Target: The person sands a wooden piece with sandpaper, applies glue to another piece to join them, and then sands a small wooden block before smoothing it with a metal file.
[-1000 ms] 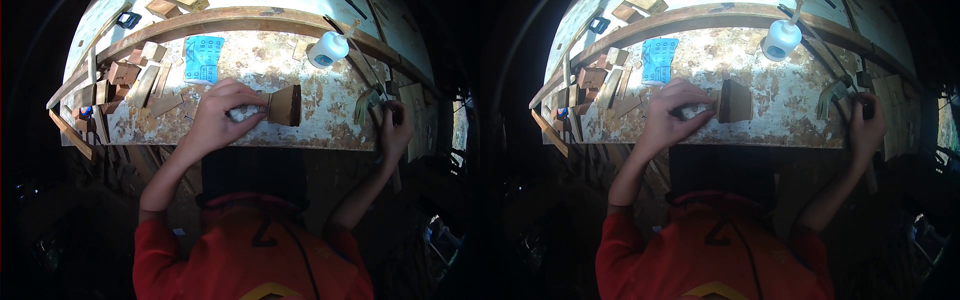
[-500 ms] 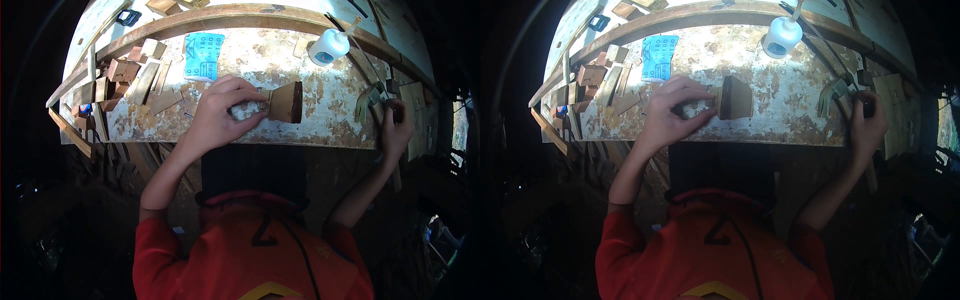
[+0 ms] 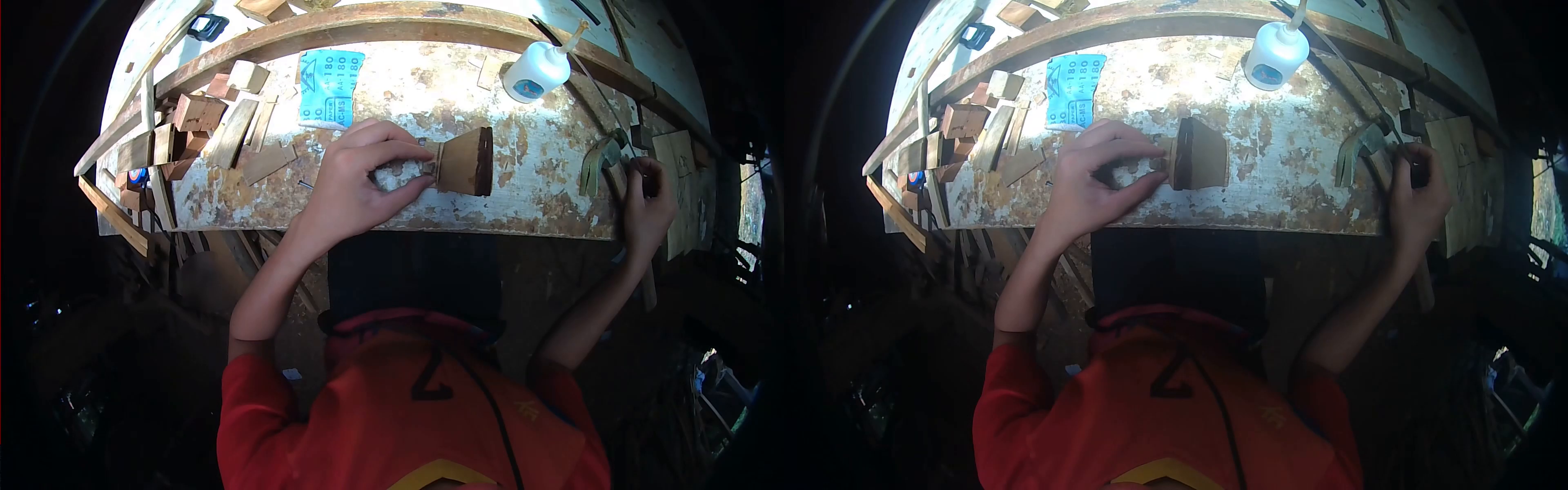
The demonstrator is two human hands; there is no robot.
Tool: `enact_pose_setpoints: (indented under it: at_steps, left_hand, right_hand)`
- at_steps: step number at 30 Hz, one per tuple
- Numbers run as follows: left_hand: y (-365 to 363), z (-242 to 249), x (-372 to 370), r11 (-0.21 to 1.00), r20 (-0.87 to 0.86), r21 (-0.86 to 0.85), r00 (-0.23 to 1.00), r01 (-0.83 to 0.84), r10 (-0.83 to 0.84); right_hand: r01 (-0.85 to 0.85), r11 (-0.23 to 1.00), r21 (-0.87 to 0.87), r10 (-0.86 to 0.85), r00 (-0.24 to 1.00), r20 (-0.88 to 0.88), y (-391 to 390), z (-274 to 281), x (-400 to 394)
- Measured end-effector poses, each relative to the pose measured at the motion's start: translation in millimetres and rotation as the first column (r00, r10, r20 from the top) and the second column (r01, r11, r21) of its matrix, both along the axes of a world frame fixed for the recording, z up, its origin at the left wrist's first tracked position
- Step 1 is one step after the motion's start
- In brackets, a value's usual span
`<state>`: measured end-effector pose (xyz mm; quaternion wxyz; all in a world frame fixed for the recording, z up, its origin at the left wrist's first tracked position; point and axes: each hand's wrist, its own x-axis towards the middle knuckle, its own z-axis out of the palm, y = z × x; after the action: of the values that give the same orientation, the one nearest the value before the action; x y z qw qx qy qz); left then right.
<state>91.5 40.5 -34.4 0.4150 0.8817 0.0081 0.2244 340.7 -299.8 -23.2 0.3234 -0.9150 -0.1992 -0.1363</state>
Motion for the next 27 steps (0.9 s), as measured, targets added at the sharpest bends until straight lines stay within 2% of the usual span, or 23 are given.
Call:
enact_pose_setpoints:
  at_steps: [7,27]
  left_hand:
    - [-2.9,2.9,-0.8,0.999,-0.014,0.001,0.999,-0.038,0.038]
    - [0.4,0.0,0.6,0.999,0.018,0.042,1.000,-0.002,0.001]
  right_hand:
    - [-0.005,1.000,-0.007,0.005,1.000,-0.002,-1.5,0.1,1.3]
    - [-0.008,1.000,0.014,0.008,1.000,-0.009,-4.7,-4.9,5.1]
